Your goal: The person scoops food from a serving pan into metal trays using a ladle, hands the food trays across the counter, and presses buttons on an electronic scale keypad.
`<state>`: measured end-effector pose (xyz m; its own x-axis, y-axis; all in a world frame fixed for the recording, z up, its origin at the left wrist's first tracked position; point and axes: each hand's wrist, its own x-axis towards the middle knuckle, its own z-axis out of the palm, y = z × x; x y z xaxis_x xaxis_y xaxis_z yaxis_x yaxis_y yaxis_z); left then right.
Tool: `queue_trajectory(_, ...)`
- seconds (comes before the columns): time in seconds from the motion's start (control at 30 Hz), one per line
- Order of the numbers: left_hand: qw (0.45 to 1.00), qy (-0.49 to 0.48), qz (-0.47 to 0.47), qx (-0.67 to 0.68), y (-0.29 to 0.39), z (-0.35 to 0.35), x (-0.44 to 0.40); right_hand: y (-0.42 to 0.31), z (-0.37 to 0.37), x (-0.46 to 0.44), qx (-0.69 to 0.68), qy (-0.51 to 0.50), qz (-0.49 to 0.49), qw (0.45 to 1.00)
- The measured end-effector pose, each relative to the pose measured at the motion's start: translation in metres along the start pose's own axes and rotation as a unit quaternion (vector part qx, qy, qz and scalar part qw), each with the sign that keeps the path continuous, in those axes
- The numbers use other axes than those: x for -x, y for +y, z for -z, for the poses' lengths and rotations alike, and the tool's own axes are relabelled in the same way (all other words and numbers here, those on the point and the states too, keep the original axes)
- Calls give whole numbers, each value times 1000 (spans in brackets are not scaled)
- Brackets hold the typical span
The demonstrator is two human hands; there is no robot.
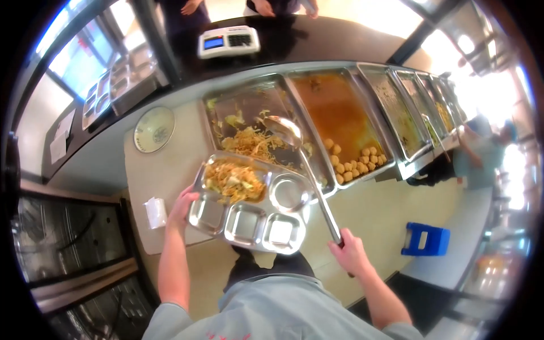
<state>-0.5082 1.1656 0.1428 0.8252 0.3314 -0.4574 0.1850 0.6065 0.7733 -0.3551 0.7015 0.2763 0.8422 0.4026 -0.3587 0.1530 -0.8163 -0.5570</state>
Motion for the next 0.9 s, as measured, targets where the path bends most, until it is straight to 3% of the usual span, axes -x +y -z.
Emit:
queue_trajectory(0.1,1000,18,-20,5,-2,21,32,-5,12,-17,-40,-31,-107,993)
queue_trajectory(0.13,997,77,-23,-21,6,17,50,-6,12,-17,-55,-38,-142,988)
queue_trajectory(0.17,997,59,-43,-18,3,27,60,1,6,-13,-59,-31,-146,987)
queue_trajectory(0.23,980,144,-23,-137,0,65,87,13,-16,5,-66,-20,-154,986)
queue_trajectory(0.3,987,117,-46,-101,-7,104,114,-25,-24,24,-101,-70,-226,966)
queue_trajectory(0.33,984,164,-44,-48,-11,113,129,-47,-29,31,-117,-94,-259,954)
queue_trajectory(0.4,984,162,-77,-8,8,96,154,-75,-42,36,-193,-177,-261,929)
queue_trajectory(0.43,982,163,-91,3,10,103,165,-73,-54,31,-264,-210,-206,919)
queue_trajectory(0.53,976,180,-121,13,26,102,186,-87,-46,19,-462,-263,-285,798)
queue_trajectory(0.7,969,210,-130,24,39,111,208,-96,-76,14,-471,-256,-276,798)
queue_trajectory(0.9,970,195,-145,19,45,103,205,-75,-101,14,-652,-285,-267,650)
